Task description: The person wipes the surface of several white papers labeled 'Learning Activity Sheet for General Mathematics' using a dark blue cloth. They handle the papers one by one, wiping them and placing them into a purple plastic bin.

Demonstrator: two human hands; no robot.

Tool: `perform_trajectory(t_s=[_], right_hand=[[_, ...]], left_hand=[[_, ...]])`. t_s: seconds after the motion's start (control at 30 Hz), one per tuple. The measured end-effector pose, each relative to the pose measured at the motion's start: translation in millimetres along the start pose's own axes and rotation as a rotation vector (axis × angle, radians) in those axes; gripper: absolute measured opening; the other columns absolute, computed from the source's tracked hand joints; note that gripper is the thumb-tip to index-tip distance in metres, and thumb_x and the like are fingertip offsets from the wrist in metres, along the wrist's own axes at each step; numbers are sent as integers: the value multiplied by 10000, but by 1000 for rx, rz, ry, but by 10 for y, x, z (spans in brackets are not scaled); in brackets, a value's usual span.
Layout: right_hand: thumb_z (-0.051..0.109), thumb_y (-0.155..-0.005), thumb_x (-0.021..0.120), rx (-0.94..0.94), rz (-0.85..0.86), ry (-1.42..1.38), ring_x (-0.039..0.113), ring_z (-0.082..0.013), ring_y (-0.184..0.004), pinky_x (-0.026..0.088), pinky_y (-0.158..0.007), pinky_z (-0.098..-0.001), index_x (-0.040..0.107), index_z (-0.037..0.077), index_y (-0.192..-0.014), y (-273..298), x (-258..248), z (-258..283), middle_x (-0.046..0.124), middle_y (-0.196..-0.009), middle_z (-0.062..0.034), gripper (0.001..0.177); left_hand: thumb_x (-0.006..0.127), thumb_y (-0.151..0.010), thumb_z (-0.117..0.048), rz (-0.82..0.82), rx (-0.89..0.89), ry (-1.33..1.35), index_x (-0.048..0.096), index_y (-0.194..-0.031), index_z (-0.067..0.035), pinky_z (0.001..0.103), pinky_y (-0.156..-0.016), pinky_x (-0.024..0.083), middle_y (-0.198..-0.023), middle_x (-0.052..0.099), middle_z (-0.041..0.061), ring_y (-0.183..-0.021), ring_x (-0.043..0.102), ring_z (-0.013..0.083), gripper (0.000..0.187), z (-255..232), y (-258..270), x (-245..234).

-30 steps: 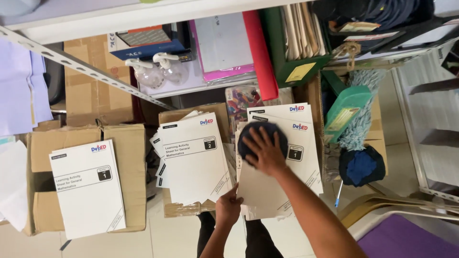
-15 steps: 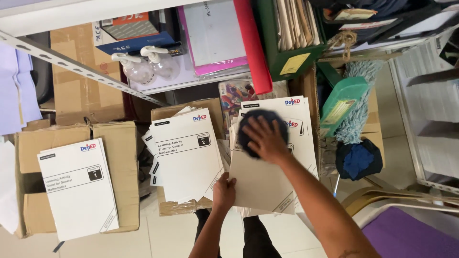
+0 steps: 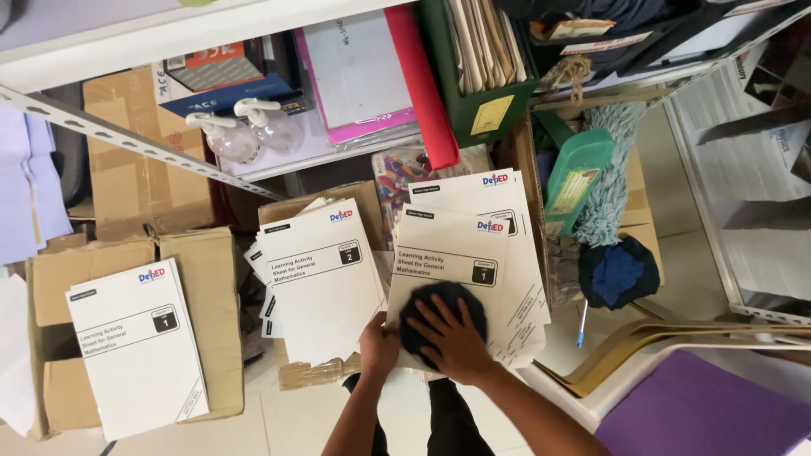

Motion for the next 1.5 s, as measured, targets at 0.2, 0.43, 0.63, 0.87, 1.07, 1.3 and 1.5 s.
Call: perform_trajectory(t_s=[0.2,0.43,0.63,0.87,1.07,1.3,1.5], right_hand=[[425,-953,568,388,-204,203,143,-372,-1555,108,-1188,-676,379,227,-1564,479,-387,-878,223,-1694,-85,670],[451,-927,568,90,-137,122,130,-413,-1535,110,-1149,-720,344,194,-1560,-288,-203,-439,181,-1676,-141,720],[507,-1003,457,472,-205,233,104,-351,-1581,77,-1167,-746,315,251,-1590,-643,-348,-1316,160,-1719,-83,656],[504,-972,435,583,-200,145,40,-391,-1554,52,-1101,-780,236,216,-1605,86,25,-635,74,-1706,-105,723],[537,-979,437,376,197,92,26,-324,-1562,72,-1132,-763,245,339,-1607,481,947,371,61,-1700,-28,686],[538,-991,529,606,132,205,39,-444,-1563,202,-1111,-703,251,377,-1587,156,-907,756,17,-1711,-61,677],[298,-885,760,804,-573,-641,607,-363,-1261,481,-1017,-368,313,66,-1583,-182,-974,-14,591,-1382,-271,860]], left_hand=[[613,-918,-140,9,-31,8,708,-1183,-64,440,-799,556,-925,766,233,-863,738,358,292,29,126,21],[682,-906,-152,-56,46,-1,606,-1309,7,414,-878,555,-1044,737,267,-1015,742,363,439,204,193,31],[608,-939,-105,1,60,-29,690,-1206,-59,440,-805,552,-994,742,254,-950,687,428,283,-432,494,-313],[622,-898,-80,-70,-11,60,692,-1144,-105,438,-790,562,-906,738,226,-880,737,390,257,-181,581,-358],[661,-881,-96,-184,98,5,725,-1107,-106,470,-781,554,-926,742,238,-949,702,428,235,-121,673,-472],[618,-932,-87,-215,90,187,706,-1124,-19,381,-730,554,-814,748,221,-753,729,264,223,-867,961,-1222],[526,-895,20,-285,536,554,681,-1097,38,288,-746,528,-862,773,142,-804,649,112,255,-1008,945,-1787]])
Point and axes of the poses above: each hand's wrist, its own y-axis away from the middle knuckle, its own x-axis out of the palm, z = x × y, the point moved 8 cm from there along -y, towards the middle knuckle
